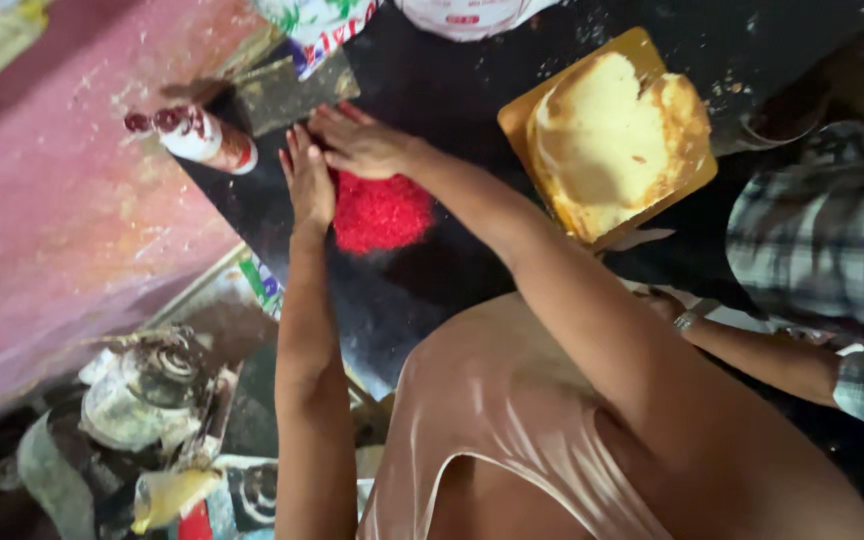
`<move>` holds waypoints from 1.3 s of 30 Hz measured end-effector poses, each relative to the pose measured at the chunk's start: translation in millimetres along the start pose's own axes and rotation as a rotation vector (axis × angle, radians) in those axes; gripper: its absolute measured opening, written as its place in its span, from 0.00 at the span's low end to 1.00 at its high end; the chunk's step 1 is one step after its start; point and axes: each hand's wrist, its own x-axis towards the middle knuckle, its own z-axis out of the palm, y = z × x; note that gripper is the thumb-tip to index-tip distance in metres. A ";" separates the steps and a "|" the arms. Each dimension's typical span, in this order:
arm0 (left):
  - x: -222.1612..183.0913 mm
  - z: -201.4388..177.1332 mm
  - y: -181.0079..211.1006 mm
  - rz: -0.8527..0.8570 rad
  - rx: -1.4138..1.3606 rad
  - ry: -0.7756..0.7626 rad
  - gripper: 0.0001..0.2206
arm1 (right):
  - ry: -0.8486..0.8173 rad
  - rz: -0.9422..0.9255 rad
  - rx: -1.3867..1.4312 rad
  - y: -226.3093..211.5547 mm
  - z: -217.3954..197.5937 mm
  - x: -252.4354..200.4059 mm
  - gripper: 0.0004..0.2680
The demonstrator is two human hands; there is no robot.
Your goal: The person pours white powder and red coloring from containers onto a surface and mixes them together by hand.
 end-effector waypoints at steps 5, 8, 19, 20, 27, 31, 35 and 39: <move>-24.2 -13.3 -1.4 0.039 -0.274 -0.033 0.37 | 0.002 -0.143 0.158 -2.3 9.7 -6.9 0.27; -57.0 -23.7 5.1 0.037 -0.390 -0.067 0.39 | -0.009 -0.181 0.336 10.9 8.0 -31.5 0.27; -9.7 -28.5 19.0 -0.139 0.238 -0.042 0.32 | 0.118 0.081 -0.087 60.6 -21.5 -48.0 0.28; -6.4 -25.6 20.7 -0.097 0.284 -0.061 0.32 | 0.096 0.048 -0.098 52.1 -11.9 -50.1 0.28; -42.0 0.2 39.6 0.196 -0.075 -0.156 0.31 | 0.345 -0.040 0.462 13.8 52.9 -95.0 0.25; -71.5 14.7 59.9 -0.021 -0.710 -0.013 0.37 | 0.504 0.206 0.747 -27.4 84.2 -89.0 0.26; -78.3 22.8 75.3 -0.239 -1.476 0.062 0.41 | 0.560 0.194 1.076 -57.1 96.2 -77.6 0.27; -81.6 16.6 81.6 -0.313 -1.698 0.008 0.43 | 0.519 0.028 0.800 -59.4 85.7 -74.7 0.27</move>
